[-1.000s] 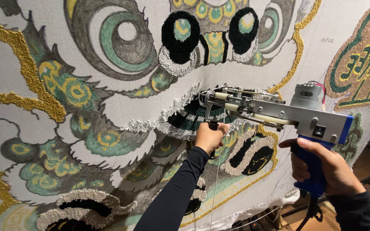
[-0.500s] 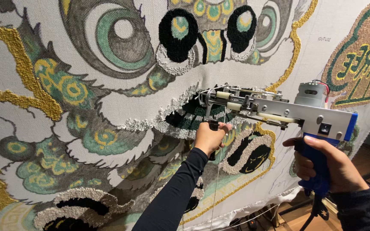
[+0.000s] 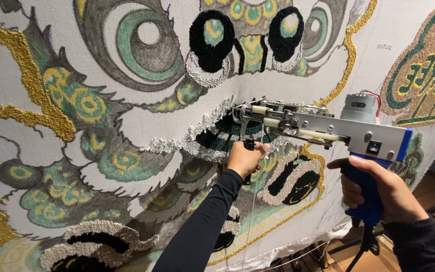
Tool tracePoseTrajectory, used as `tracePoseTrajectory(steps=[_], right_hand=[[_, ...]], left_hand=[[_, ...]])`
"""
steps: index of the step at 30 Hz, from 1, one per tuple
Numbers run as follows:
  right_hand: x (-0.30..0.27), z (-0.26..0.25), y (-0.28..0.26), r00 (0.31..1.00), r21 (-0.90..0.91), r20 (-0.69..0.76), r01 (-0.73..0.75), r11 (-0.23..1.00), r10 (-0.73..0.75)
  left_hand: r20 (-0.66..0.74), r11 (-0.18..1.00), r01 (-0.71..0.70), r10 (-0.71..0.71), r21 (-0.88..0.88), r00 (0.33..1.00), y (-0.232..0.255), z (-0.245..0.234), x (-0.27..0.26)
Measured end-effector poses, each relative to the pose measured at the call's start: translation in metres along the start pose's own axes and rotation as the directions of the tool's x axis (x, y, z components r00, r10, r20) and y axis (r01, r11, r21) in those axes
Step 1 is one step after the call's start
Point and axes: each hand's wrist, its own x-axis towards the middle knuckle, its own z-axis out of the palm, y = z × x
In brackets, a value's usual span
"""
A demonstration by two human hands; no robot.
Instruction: The person uses a handheld tufting gun to apply yarn to a canvas stretched on a frame, creating a detailed design of a stylized lion head. The operator guides the tool along the contours of the design, filling in specific areas with dark green yarn while holding the fabric taut with their other hand.
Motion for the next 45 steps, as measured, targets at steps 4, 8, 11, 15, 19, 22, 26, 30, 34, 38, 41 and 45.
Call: tracePoseTrajectory(steps=[4, 8, 11, 15, 19, 22, 26, 30, 34, 38, 41, 45], right_hand=[[-0.001, 0.018, 0.003, 1.000, -0.014, 0.000, 0.023, 1.000, -0.023], [-0.010, 0.057, 0.012, 0.989, -0.112, -0.038, 0.136, 0.984, -0.141], [-0.012, 0.083, 0.024, 0.973, -0.165, -0.063, 0.211, 0.964, -0.223], [-0.011, 0.104, 0.037, 0.963, -0.165, -0.072, 0.246, 0.955, -0.260], [-0.008, 0.110, 0.041, 0.986, 0.007, -0.093, 0.141, 0.990, -0.139], [-0.006, 0.110, 0.040, 0.991, 0.073, -0.101, 0.092, 0.993, -0.084], [-0.003, 0.110, 0.039, 0.989, 0.069, -0.132, 0.082, 0.994, -0.072], [0.000, 0.111, 0.033, 0.989, 0.079, -0.126, 0.091, 0.993, -0.080], [-0.002, 0.113, 0.027, 0.988, 0.062, -0.131, 0.091, 0.994, -0.083], [-0.003, 0.115, 0.022, 0.986, 0.037, -0.143, 0.086, 0.996, -0.080], [-0.001, 0.113, 0.021, 0.987, 0.041, -0.124, 0.108, 0.993, -0.102], [-0.001, 0.112, 0.018, 0.986, 0.040, -0.117, 0.122, 0.992, -0.116]], left_hand=[[-0.006, 0.998, -0.008, 0.008, 0.061, 1.000, -0.001, -0.010, 0.008], [-0.022, 0.982, 0.065, -0.062, 0.177, 0.998, 0.004, -0.029, 0.018], [-0.045, 0.958, 0.099, -0.091, 0.269, 0.995, 0.011, -0.048, 0.024], [-0.063, 0.880, 0.081, -0.058, 0.467, 0.996, 0.021, -0.067, 0.030], [-0.073, 0.819, 0.101, -0.073, 0.565, 0.995, 0.024, -0.074, 0.041], [-0.109, 0.798, 0.115, -0.063, 0.591, 0.992, 0.023, -0.072, 0.048], [-0.121, 0.784, 0.151, -0.098, 0.602, 0.988, 0.025, -0.069, 0.050], [-0.138, 0.793, 0.180, -0.121, 0.581, 0.983, 0.036, -0.065, 0.051], [-0.146, 0.816, 0.155, -0.087, 0.557, 0.985, 0.041, -0.062, 0.048], [-0.101, 0.833, 0.142, -0.104, 0.535, 0.990, 0.043, -0.064, 0.047], [-0.105, 0.827, 0.150, -0.110, 0.542, 0.988, 0.045, -0.062, 0.048], [-0.106, 0.819, 0.146, -0.105, 0.554, 0.989, 0.052, -0.061, 0.047]])
